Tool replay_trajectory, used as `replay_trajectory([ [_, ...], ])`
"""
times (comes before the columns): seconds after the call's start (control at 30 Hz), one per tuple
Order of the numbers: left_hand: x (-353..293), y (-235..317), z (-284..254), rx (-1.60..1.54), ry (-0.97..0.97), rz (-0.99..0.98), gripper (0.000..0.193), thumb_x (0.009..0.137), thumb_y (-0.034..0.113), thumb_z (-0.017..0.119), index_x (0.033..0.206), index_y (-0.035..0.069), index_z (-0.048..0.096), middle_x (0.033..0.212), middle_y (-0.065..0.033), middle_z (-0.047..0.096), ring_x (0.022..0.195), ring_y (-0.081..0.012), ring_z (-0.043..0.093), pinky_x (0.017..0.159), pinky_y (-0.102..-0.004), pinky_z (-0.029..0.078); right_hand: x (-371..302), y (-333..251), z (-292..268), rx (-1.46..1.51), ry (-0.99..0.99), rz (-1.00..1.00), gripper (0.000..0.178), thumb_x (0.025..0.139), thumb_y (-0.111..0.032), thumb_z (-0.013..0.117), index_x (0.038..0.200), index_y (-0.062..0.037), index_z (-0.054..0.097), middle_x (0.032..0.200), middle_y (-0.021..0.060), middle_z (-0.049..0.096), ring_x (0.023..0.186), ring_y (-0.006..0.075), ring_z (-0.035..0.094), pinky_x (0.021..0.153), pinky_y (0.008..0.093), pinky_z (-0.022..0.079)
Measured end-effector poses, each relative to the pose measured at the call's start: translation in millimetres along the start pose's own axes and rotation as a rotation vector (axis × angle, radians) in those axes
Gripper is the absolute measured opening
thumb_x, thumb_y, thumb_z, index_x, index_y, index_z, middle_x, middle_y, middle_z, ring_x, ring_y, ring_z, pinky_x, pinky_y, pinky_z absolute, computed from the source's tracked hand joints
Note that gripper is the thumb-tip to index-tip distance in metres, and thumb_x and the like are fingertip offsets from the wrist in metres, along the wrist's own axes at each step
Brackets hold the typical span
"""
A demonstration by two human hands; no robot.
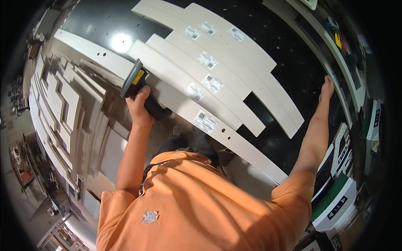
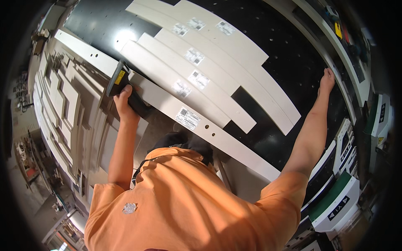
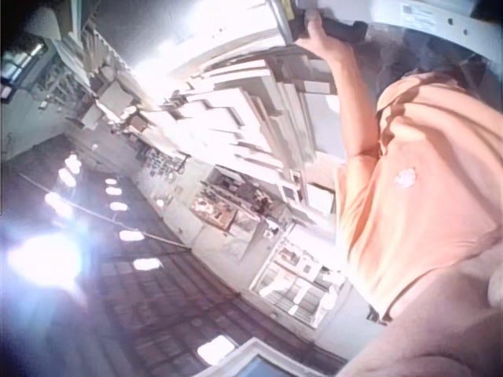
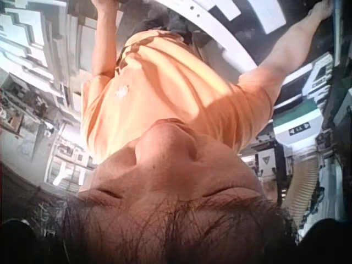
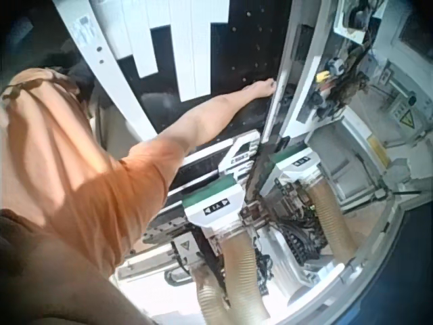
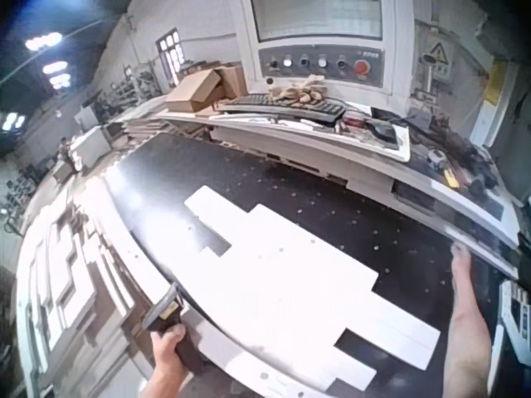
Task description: The person repeatedly picks up white wooden panels from a stack, scans their barcodes with a handheld scanner, and places them on a black worktable. The person continues this cycle, moving between the stack and the table, and occasionally repositioning scanned panels.
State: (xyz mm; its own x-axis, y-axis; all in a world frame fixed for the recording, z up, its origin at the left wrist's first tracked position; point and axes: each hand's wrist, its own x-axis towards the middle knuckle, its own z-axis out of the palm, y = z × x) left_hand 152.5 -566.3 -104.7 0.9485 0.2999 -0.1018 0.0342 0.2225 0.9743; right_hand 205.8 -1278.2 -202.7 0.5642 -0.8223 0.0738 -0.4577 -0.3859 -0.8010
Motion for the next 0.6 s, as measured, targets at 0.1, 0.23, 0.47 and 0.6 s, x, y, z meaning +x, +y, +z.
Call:
replay_trajectory([
  [0.1, -21.6, 24.7, -44.7, -0.053, 0.036, 0.048, 0.039, 0.084, 0.019, 0.065, 0.119, 0.003, 0.057, 0.087, -0.0091, 0.061, 0.083, -0.0181, 0.062, 0.074, -0.0315, 0.051, -25.0, -18.5, -4.8, -0.046, -0.14, -0.089, 0.045, 0.101, -0.032, 0.063, 0.137, -0.0044, 0.061, 0.139, 0.0142, 0.061, 0.129, 0.0276, 0.057, 0.108, 0.0384, 0.044],
  [0.23, -65.8, 53.6, -117.5, -0.103, 0.145, 0.147, 0.04, 0.084, 0.018, 0.065, 0.12, 0.001, 0.058, 0.09, -0.0095, 0.062, 0.084, -0.0187, 0.062, 0.075, -0.0321, 0.051, -115.4, -117.3, 7.5, 0.044, -0.254, -0.315, 0.033, 0.102, -0.025, 0.062, 0.126, -0.003, 0.067, 0.125, 0.0099, 0.069, 0.12, 0.0204, 0.062, 0.105, 0.0316, 0.045],
  [0.47, -186.7, 84.0, -270.2, -0.178, 0.307, 0.37, 0.039, 0.086, 0.019, 0.065, 0.12, 0.001, 0.058, 0.09, -0.0089, 0.064, 0.085, -0.0181, 0.063, 0.077, -0.0318, 0.051, -452.7, -299.6, -2.5, 0.111, -1.015, -0.904, 0.032, 0.1, -0.019, 0.063, 0.127, -0.0024, 0.063, 0.123, 0.0125, 0.069, 0.118, 0.0245, 0.063, 0.104, 0.0347, 0.047],
  [0.6, -294.9, 99.0, -380.0, -0.196, 0.451, 0.42, 0.039, 0.088, 0.023, 0.062, 0.12, 0.001, 0.056, 0.087, -0.0092, 0.064, 0.088, -0.0223, 0.064, 0.085, -0.0357, 0.052, -665.2, -312.5, -24.1, -0.079, -1.739, -1.113, 0.056, 0.091, -0.024, 0.072, 0.138, 0.0, 0.053, 0.129, 0.0159, 0.065, 0.118, 0.0281, 0.063, 0.104, 0.0389, 0.048],
])
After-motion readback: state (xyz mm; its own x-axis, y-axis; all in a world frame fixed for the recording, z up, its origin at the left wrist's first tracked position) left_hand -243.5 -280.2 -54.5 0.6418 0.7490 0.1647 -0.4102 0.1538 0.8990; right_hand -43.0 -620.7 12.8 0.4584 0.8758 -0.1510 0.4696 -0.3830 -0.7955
